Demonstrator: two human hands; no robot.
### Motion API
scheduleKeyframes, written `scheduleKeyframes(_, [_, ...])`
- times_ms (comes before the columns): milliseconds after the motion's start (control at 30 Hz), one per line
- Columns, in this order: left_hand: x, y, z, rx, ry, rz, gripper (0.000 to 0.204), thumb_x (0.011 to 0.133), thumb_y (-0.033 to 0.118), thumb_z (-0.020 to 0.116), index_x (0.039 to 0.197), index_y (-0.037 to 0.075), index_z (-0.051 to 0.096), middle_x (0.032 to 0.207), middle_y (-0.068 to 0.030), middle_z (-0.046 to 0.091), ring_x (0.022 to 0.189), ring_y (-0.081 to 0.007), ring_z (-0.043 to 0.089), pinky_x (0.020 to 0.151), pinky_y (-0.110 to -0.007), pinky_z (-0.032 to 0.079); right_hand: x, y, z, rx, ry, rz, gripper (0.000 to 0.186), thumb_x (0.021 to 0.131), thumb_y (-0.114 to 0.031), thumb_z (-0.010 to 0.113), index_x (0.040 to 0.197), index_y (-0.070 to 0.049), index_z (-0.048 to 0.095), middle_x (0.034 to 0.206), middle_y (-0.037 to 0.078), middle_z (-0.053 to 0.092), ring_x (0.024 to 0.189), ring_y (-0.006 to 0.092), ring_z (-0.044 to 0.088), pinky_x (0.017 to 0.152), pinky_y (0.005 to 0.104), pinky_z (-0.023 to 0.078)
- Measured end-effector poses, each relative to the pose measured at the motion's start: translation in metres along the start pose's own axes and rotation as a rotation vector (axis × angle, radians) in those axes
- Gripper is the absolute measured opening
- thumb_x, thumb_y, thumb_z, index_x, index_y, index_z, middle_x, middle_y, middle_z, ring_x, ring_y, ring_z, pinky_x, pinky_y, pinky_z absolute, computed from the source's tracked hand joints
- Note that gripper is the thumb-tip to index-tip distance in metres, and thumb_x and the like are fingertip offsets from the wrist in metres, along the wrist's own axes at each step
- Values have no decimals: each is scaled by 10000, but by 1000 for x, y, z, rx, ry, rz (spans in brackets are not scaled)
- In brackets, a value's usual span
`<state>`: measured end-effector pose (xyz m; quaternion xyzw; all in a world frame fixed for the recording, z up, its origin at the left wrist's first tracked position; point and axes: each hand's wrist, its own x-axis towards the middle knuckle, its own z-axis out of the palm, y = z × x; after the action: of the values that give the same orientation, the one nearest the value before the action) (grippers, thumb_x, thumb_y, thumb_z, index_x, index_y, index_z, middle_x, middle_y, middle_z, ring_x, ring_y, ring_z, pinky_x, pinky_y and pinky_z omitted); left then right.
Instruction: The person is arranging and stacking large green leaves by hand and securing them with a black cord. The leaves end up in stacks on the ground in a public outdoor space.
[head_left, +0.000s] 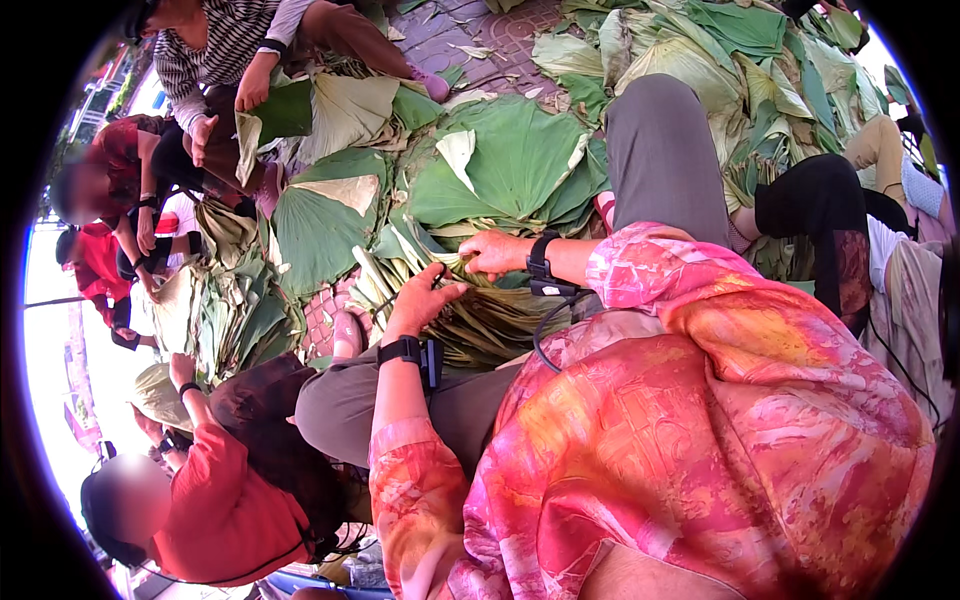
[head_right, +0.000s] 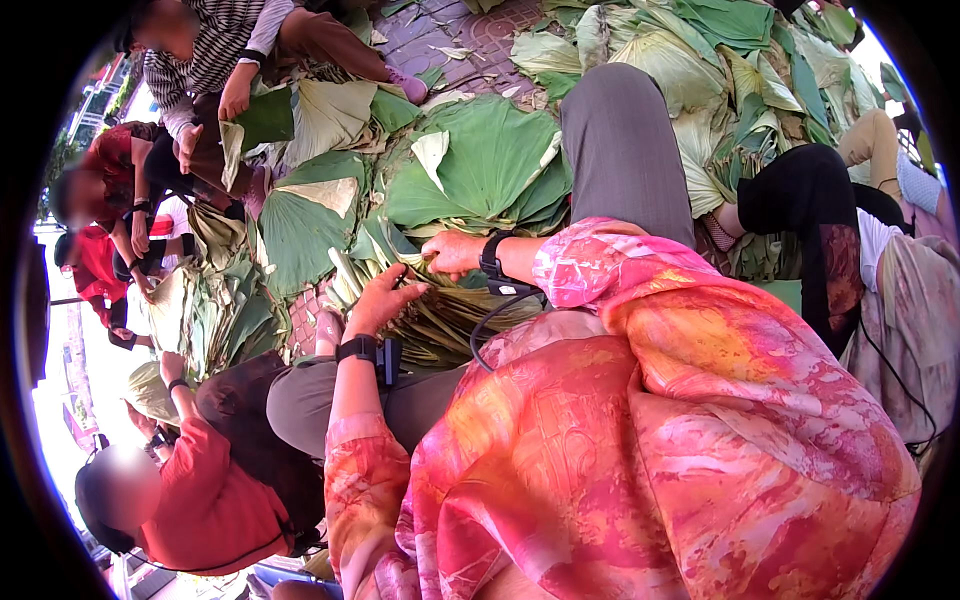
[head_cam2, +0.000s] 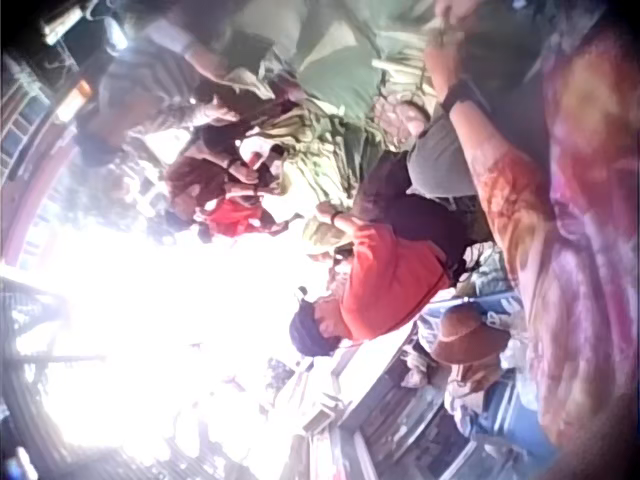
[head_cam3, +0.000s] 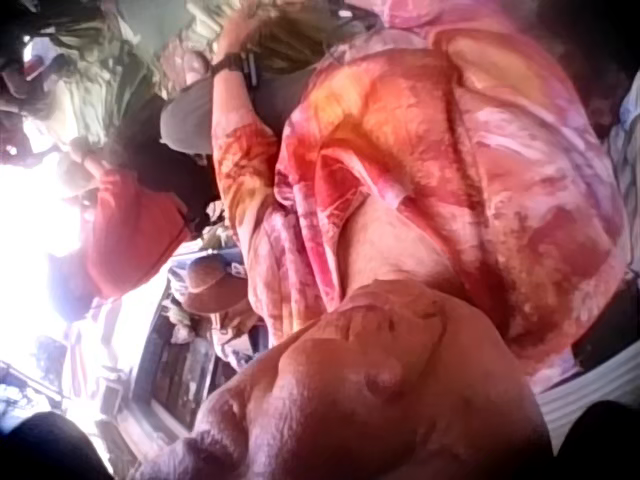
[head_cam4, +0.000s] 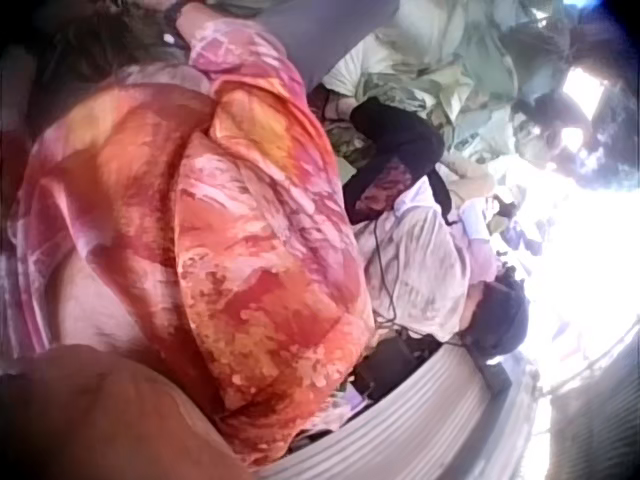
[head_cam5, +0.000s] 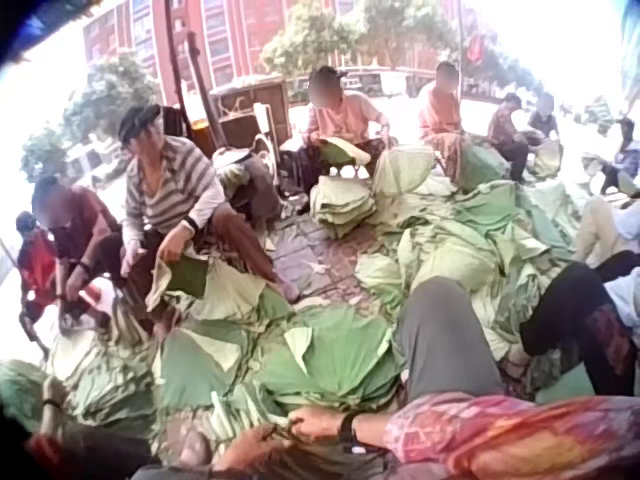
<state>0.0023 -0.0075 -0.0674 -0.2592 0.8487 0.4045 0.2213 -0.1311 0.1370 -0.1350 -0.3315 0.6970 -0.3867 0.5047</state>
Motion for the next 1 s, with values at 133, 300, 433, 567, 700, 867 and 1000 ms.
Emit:
scheduleKeyframes(133, [8,-16,4,-37,-10,-49,421,763,377,700,972,35,569,778,-156,630,693,-250,592,665,-345,467,1,0,-6,237,41,148,470,827,-120,572,1279,-30,479,955,171,641,598,221,677,434,304,524])
scheduleKeyframes(300, [9,-18,5,-108,9,-120,297,830,294,666,923,31,563,642,-39,541,487,-124,498,417,-275,395,4,-13,-27,569,109,117,561,841,-86,560,1350,35,356,1169,228,539,649,268,684,432,290,532])
scheduleKeyframes(433, [7,-16,5,-124,-13,-117,260,836,269,659,885,38,550,607,-43,523,465,-123,485,400,-268,388,-5,-50,-66,466,199,-4,489,864,-110,558,1296,69,413,1130,199,560,667,241,685,487,264,522])
scheduleKeyframes(567, [6,-16,4,-140,-19,-137,271,819,268,666,857,39,526,591,-59,525,465,-140,483,429,-292,388,-10,-80,-101,172,311,-131,349,864,-124,561,1192,-4,542,889,108,644,627,178,680,464,250,507])
scheduleKeyframes(700, [6,-18,4,-123,-22,-135,299,794,267,679,863,23,519,599,-83,546,469,-169,509,437,-316,397,-32,-108,-124,192,493,-336,249,841,-90,577,1076,-13,607,844,111,659,632,169,683,514,267,528])
scheduleKeyframes(867, [7,-23,5,-143,-41,-124,299,791,267,677,856,23,517,586,-77,541,454,-160,508,420,-303,390,-59,-136,-150,22,801,-715,261,886,-79,555,1136,-10,581,900,66,650,763,127,664,663,233,517])
scheduleKeyframes(1000, [5,-25,6,-180,-50,-146,263,816,253,664,852,47,506,577,-41,505,447,-135,468,412,-283,365,-60,-133,-149,-332,1020,-804,229,846,-44,555,1064,-50,623,915,88,652,784,176,645,706,264,502])
